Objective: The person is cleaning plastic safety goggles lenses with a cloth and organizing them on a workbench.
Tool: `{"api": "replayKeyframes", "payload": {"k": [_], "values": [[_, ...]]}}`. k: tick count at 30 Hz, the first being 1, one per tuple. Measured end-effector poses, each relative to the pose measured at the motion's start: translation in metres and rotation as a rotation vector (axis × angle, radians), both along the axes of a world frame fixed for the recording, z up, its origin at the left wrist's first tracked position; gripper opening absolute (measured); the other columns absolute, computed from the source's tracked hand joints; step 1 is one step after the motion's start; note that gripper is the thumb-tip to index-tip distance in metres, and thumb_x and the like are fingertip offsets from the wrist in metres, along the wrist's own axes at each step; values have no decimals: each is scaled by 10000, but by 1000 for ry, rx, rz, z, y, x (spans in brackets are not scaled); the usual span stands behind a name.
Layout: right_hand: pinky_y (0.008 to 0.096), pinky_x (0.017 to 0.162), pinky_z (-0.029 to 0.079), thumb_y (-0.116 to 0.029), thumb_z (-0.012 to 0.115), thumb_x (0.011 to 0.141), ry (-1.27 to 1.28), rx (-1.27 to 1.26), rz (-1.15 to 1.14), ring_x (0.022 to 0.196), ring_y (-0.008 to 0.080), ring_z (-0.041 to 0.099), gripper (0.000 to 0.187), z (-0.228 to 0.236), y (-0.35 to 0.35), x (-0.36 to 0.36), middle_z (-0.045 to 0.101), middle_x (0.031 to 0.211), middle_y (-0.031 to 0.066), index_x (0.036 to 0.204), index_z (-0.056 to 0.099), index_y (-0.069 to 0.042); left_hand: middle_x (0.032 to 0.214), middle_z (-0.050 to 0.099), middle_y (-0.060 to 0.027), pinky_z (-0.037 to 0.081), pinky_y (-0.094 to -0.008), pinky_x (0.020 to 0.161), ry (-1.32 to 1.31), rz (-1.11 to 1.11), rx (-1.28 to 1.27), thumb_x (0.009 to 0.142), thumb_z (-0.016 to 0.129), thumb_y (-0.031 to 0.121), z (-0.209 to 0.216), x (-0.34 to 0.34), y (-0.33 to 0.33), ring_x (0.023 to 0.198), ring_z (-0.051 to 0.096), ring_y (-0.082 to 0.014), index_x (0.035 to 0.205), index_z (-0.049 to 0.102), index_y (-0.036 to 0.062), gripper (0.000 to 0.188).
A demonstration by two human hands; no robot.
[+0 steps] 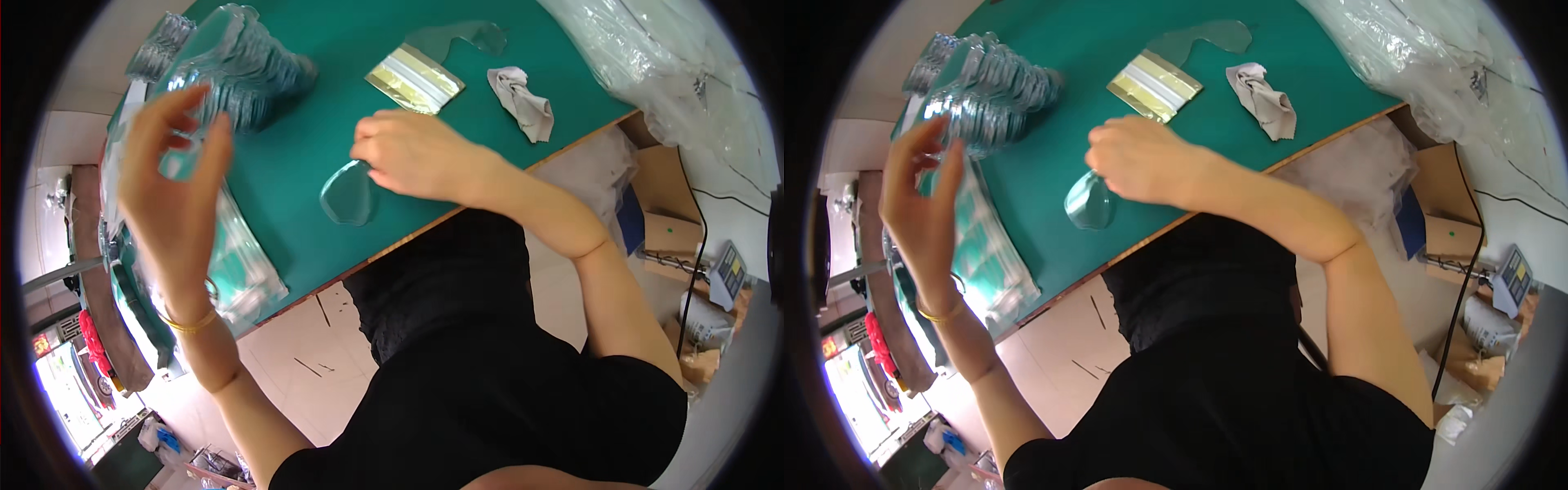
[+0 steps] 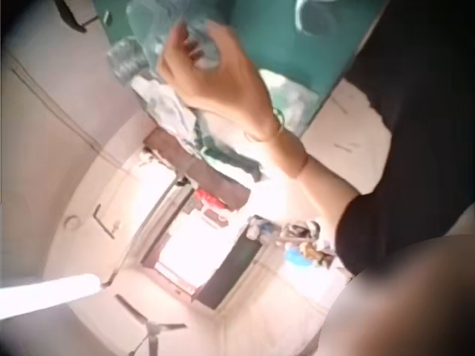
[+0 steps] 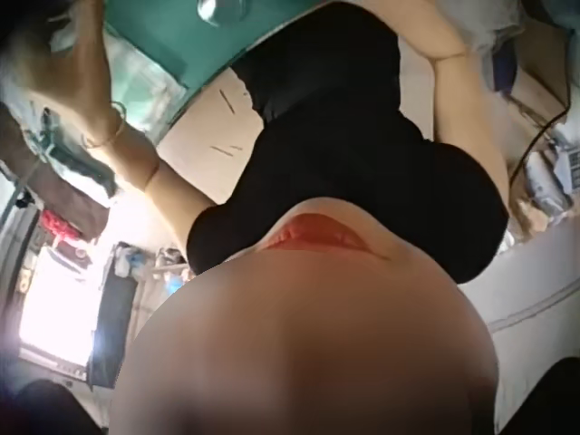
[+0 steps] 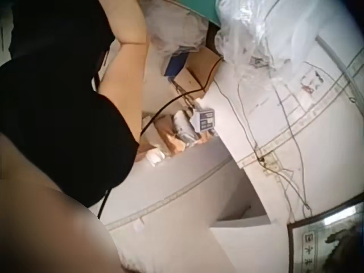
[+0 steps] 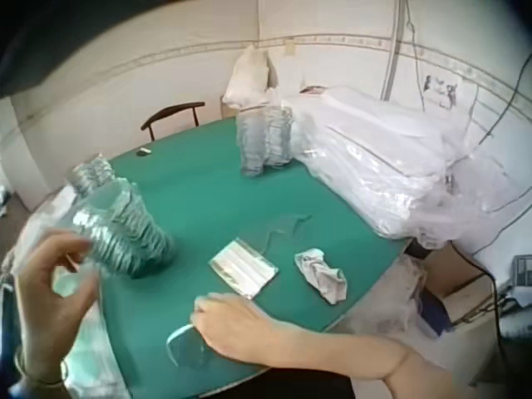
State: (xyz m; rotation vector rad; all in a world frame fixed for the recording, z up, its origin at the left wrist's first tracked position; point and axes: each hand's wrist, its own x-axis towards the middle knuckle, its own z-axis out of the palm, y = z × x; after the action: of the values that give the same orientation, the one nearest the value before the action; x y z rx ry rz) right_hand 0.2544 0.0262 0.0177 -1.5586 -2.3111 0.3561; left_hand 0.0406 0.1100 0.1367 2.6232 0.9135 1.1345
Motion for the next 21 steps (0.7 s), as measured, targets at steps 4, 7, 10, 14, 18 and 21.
{"api": "replayKeyframes", "payload": {"k": [4,7,10,14,18,21], "values": [[394,889,489,-158,740,805,254,298,-257,1000,298,600,251,3,-18,14,655,1125,74,1049,715,-102,1001,668,-69,488,-285,759,79,109,-325,786,748,28,-53,-30,-45,845,603,-157,1059,707,29,276],[387,906,470,-179,707,867,-127,468,-567,1018,307,582,234,13,-42,69,651,1111,85,1090,714,-107,1148,581,-124,477,-362,883,202,119,-469,737,836,156,-86,-41,-65,1016,566,-274,1212,629,20,536],[357,882,484,-175,646,934,-156,266,-632,988,284,608,220,-3,-62,97,663,1057,88,1117,705,-70,1203,508,-147,441,-405,950,268,153,-437,701,870,237,-115,-35,-73,1099,493,-331,1277,584,24,677],[312,847,499,-140,640,937,47,180,-669,931,230,646,206,-3,-59,93,669,1061,80,1111,705,-52,1200,486,-145,428,-427,953,243,162,-427,668,886,279,-131,-35,-73,1100,451,-344,1244,613,26,685],[237,773,513,-23,663,898,394,120,-302,904,128,648,179,17,-44,20,671,1049,31,1065,718,-55,1188,492,-134,440,-410,934,191,181,-480,664,888,248,-131,-46,-81,1086,451,-327,1196,650,20,626],[293,726,539,7,695,817,432,154,72,842,200,649,234,4,-30,-35,640,975,62,1035,707,-79,1178,501,-114,446,-405,923,181,198,-499,645,895,221,-134,-55,-85,1078,458,-313,1195,660,38,625]]}}
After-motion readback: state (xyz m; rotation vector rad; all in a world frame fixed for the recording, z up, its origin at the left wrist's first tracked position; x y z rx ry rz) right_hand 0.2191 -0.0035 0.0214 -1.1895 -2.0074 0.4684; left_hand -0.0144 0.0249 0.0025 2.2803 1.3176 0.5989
